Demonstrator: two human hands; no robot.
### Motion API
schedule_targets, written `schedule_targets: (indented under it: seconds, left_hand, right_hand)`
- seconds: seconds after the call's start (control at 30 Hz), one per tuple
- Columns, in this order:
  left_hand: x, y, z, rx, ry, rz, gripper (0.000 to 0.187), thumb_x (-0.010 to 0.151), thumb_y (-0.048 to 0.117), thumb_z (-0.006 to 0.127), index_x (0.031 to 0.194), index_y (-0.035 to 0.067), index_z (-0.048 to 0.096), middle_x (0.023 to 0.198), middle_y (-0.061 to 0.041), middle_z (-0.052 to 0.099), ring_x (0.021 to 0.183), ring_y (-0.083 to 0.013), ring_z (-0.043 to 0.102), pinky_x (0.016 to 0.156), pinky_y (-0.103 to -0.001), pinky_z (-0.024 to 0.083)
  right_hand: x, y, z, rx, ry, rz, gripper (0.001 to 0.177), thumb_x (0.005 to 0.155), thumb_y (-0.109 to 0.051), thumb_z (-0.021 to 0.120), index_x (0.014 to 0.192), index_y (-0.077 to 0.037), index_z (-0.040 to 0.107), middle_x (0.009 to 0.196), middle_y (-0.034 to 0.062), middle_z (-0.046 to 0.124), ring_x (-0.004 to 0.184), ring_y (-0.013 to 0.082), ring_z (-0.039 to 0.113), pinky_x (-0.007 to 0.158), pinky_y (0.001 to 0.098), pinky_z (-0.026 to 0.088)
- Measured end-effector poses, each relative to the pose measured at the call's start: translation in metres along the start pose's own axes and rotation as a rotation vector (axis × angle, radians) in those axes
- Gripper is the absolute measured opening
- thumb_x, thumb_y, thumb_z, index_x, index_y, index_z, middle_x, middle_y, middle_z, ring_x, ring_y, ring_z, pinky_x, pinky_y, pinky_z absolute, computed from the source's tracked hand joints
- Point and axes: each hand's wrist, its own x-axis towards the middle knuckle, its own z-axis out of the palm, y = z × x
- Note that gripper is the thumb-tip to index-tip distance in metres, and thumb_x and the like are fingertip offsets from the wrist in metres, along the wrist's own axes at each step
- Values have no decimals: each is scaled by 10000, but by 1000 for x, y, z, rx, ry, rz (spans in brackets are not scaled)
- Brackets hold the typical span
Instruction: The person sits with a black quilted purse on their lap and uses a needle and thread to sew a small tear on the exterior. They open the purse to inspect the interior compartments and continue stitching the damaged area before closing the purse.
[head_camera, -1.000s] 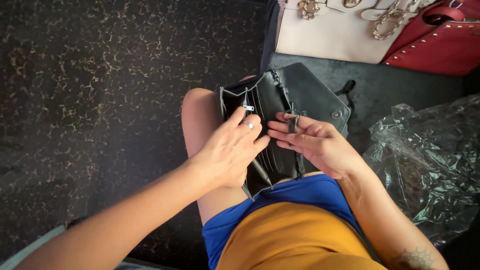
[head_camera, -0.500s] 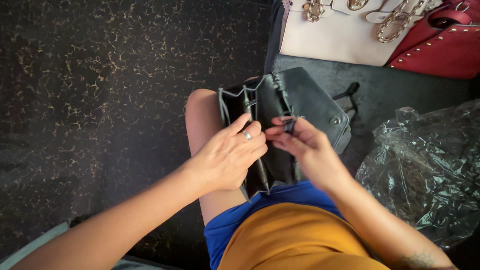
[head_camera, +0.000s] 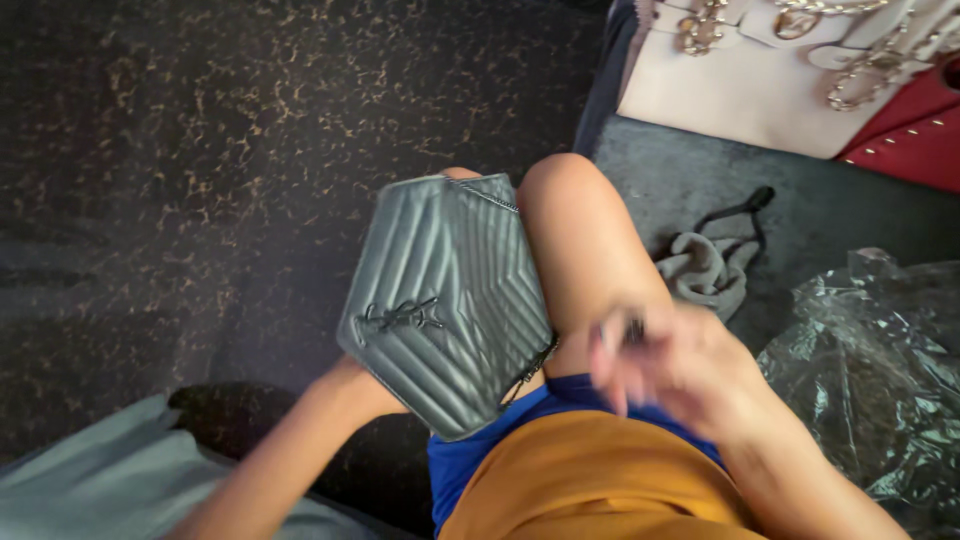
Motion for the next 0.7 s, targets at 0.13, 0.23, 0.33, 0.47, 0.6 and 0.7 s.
schedule_targets:
  seconds: [0.13,0.23,0.33,0.47,0.6,0.7]
  left_hand:
    - [-12,7,21,-65,69,-99,458,895,382,684,1261,108,689,1315,-93,678,1235,-260,618,1071,-410,448]
    - [-7,24,24,-142,-9,-339,436,835,436,699,1171,160,721,1197,-43,734,1143,-206,678,1020,-391,517]
    - [-1,40,17,-60,-3,-386,513,791,502,759,1158,147,716,1177,-64,724,1116,-236,661,994,-422,501]
    - [17,50,8,221,186,-120,637,701,547,812,1193,150,727,1244,-93,695,1146,-287,609,994,-487,439]
    - [49,54,18,480,168,101,630,717,546,781,1188,131,719,1242,-95,690,1169,-288,594,1031,-503,393]
    - [68,58,28,523,53,100,626,729,544,758,1184,117,714,1240,-97,687,1186,-288,582,1059,-515,359]
  right_hand:
    - [58,37,-6,-457,298,-128,213,1011,-183,695,1036,21,637,960,-8,651,906,57,596,818,237,512]
    - [79,67,12,-612,378,2,322,926,-171,739,1202,-12,694,858,-36,596,756,46,519,632,247,450]
    - [82,72,22,-757,478,125,361,931,-213,732,1249,-41,715,772,7,632,657,71,510,584,259,433]
    - [54,29,20,-595,548,-102,315,952,-136,639,1230,5,683,979,-2,708,819,54,595,715,244,506]
    - [-11,-10,47,-125,321,-196,316,1051,-135,570,1281,75,624,855,34,624,781,140,583,798,342,517]
    - [-19,-13,66,-131,56,-15,319,1084,-204,512,1253,56,583,919,120,704,861,218,681,875,357,534]
